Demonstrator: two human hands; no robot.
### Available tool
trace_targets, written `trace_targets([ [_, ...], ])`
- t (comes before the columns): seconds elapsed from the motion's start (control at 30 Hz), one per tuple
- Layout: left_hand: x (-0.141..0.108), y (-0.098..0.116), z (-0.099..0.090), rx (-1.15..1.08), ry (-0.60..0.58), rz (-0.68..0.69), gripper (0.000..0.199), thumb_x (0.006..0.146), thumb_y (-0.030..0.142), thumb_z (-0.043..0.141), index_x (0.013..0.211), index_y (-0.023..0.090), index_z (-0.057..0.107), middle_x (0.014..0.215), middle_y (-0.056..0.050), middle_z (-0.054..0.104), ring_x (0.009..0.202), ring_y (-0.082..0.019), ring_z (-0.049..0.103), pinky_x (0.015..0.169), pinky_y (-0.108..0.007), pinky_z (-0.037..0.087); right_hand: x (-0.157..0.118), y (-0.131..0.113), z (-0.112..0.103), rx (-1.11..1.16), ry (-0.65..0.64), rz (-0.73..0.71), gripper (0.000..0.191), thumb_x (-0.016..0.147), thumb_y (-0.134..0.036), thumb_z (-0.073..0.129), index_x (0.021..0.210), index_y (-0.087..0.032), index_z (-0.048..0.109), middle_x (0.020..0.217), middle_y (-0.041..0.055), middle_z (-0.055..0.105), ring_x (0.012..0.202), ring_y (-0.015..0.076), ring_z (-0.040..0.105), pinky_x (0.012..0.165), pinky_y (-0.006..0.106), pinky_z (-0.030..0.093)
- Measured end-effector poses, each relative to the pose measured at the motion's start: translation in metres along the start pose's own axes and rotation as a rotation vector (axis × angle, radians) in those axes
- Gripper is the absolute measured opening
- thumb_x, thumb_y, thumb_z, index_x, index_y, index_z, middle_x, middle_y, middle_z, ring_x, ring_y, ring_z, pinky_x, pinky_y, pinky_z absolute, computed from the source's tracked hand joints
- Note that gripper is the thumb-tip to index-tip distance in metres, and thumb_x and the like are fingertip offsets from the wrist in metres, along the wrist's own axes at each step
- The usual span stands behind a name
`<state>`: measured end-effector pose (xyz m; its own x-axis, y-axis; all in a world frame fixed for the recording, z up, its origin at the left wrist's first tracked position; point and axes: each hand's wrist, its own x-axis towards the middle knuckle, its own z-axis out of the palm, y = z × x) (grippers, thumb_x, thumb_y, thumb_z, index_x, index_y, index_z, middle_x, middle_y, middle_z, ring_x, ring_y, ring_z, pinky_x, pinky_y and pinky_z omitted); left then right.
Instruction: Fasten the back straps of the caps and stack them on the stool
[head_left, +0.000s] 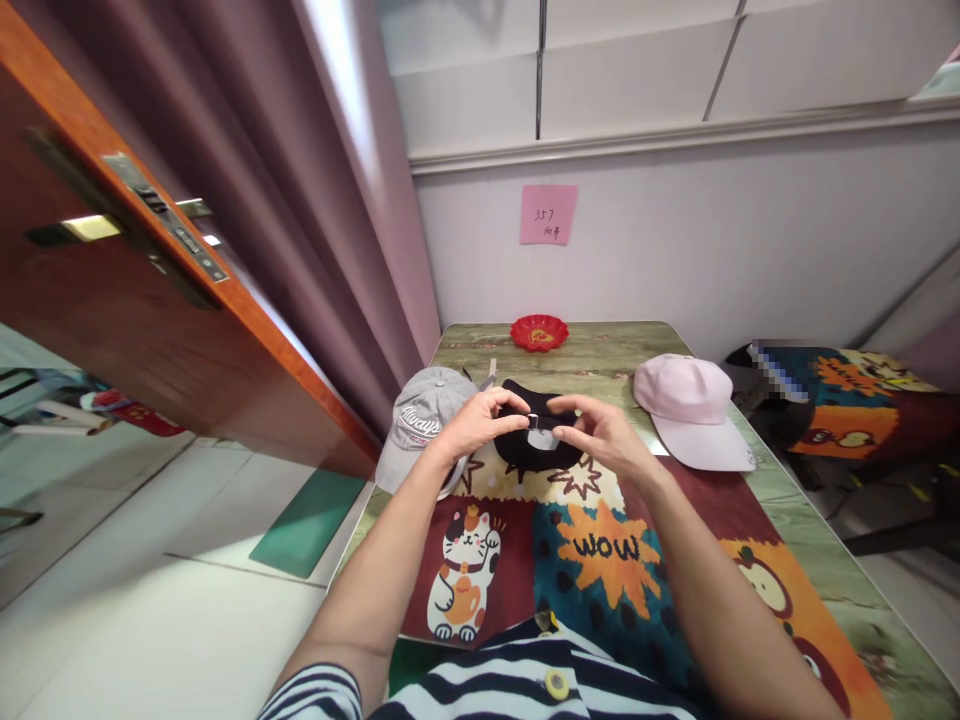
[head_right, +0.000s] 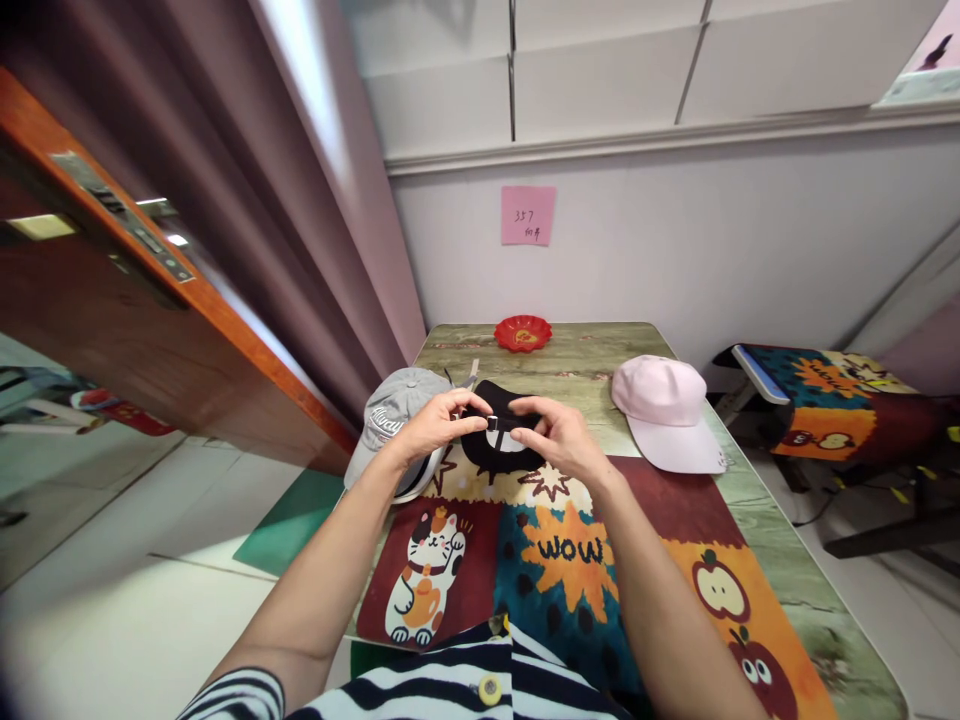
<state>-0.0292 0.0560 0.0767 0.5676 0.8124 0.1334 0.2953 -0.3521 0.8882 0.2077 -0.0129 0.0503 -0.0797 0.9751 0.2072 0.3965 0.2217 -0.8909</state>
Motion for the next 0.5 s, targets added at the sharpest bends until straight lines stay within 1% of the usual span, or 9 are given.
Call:
trace_targets([
  [0.07, -0.003, 0.001, -0.005, 0.025, -0.003, -0.02, 0.024, 0.077, 0.037, 0.075, 0.095, 0.021, 0.076, 0.092, -0.003, 0.064, 0.069, -0.013, 0.052, 0.065, -0.024, 0.042, -0.005, 0.008, -0.017, 0.031, 0.009, 0.003, 0.054, 0.084, -0.046, 0.07, 0.133, -0.024, 0.063, 0.067, -0.002, 0.066, 0.052, 0.0141, 0.052, 0.051, 0.026, 0.043],
  [0.13, -0.006, -0.001, -0.01, 0.061, -0.017, -0.011, 0.025, 0.074, 0.032, 0.077, 0.097, 0.021, 0.075, 0.094, -0.003, 0.062, 0.069, -0.013, 0.051, 0.064, -0.024, 0.042, -0.011, 0.021, -0.032, -0.009, -0.003, -0.007, 0.057, 0.084, -0.044, 0.071, 0.137, -0.025, 0.06, 0.084, 0.0025, 0.072, 0.065, 0.0169, 0.062, 0.061, 0.029, 0.051],
  [0.2, -0.008, -0.007, -0.014, 0.113, -0.048, 0.027, 0.032, 0.072, 0.026, 0.076, 0.103, 0.022, 0.074, 0.1, -0.003, 0.063, 0.073, -0.014, 0.054, 0.068, -0.025, 0.044, -0.016, 0.037, -0.042, -0.099, -0.057, -0.032, 0.06, 0.083, -0.037, 0.072, 0.14, -0.028, 0.058, 0.117, 0.0077, 0.071, 0.09, 0.0218, 0.069, 0.079, 0.035, 0.057],
  [0.27, -0.007, -0.013, -0.016, 0.185, -0.076, 0.079, 0.042, 0.071, 0.017, 0.069, 0.112, 0.024, 0.072, 0.109, -0.004, 0.064, 0.079, -0.016, 0.056, 0.073, -0.027, 0.047, -0.018, 0.052, -0.043, -0.225, -0.094, -0.061, 0.065, 0.081, -0.026, 0.071, 0.144, -0.031, 0.054, 0.142, 0.0085, 0.059, 0.116, 0.0268, 0.064, 0.098, 0.043, 0.053],
  [0.33, -0.005, -0.019, -0.018, 0.26, -0.11, 0.133, 0.055, 0.069, 0.009, 0.059, 0.121, 0.025, 0.069, 0.118, -0.006, 0.064, 0.087, -0.018, 0.059, 0.082, -0.03, 0.049, -0.015, 0.062, -0.036, -0.342, -0.096, -0.09, 0.073, 0.078, -0.016, 0.067, 0.147, -0.033, 0.05, 0.15, 0.0086, 0.052, 0.132, 0.0292, 0.055, 0.108, 0.049, 0.046],
  [0.4, -0.002, -0.025, -0.019, 0.331, -0.133, 0.168, 0.065, 0.067, 0.005, 0.052, 0.127, 0.025, 0.065, 0.127, -0.007, 0.062, 0.102, -0.022, 0.061, 0.093, -0.034, 0.049, -0.009, 0.067, -0.026, -0.413, -0.105, -0.134, 0.079, 0.075, -0.009, 0.065, 0.149, -0.031, 0.048, 0.152, 0.0103, 0.049, 0.139, 0.0301, 0.048, 0.113, 0.052, 0.04],
  [0.43, 0.0, -0.028, -0.02, 0.367, -0.128, 0.174, 0.066, 0.066, 0.004, 0.051, 0.127, 0.025, 0.065, 0.13, -0.007, 0.061, 0.11, -0.023, 0.06, 0.1, -0.036, 0.047, -0.006, 0.068, -0.02, -0.427, -0.109, -0.158, 0.077, 0.074, -0.008, 0.064, 0.147, -0.03, 0.05, 0.153, 0.0112, 0.049, 0.14, 0.0304, 0.047, 0.114, 0.053, 0.039],
  [0.47, 0.001, -0.031, -0.02, 0.404, -0.113, 0.171, 0.064, 0.066, 0.004, 0.05, 0.125, 0.024, 0.066, 0.133, -0.008, 0.06, 0.118, -0.025, 0.058, 0.106, -0.039, 0.044, -0.002, 0.067, -0.016, -0.427, -0.113, -0.181, 0.071, 0.074, -0.008, 0.065, 0.142, -0.028, 0.056, 0.152, 0.0118, 0.05, 0.139, 0.0307, 0.048, 0.114, 0.054, 0.038],
  [0.5, 0.002, -0.032, -0.021, 0.436, -0.091, 0.161, 0.058, 0.067, 0.004, 0.051, 0.119, 0.024, 0.068, 0.135, -0.008, 0.06, 0.124, -0.027, 0.055, 0.111, -0.043, 0.041, 0.001, 0.065, -0.013, -0.416, -0.116, -0.198, 0.06, 0.076, -0.01, 0.066, 0.133, -0.027, 0.063, 0.151, 0.0121, 0.052, 0.138, 0.0312, 0.049, 0.114, 0.055, 0.037],
])
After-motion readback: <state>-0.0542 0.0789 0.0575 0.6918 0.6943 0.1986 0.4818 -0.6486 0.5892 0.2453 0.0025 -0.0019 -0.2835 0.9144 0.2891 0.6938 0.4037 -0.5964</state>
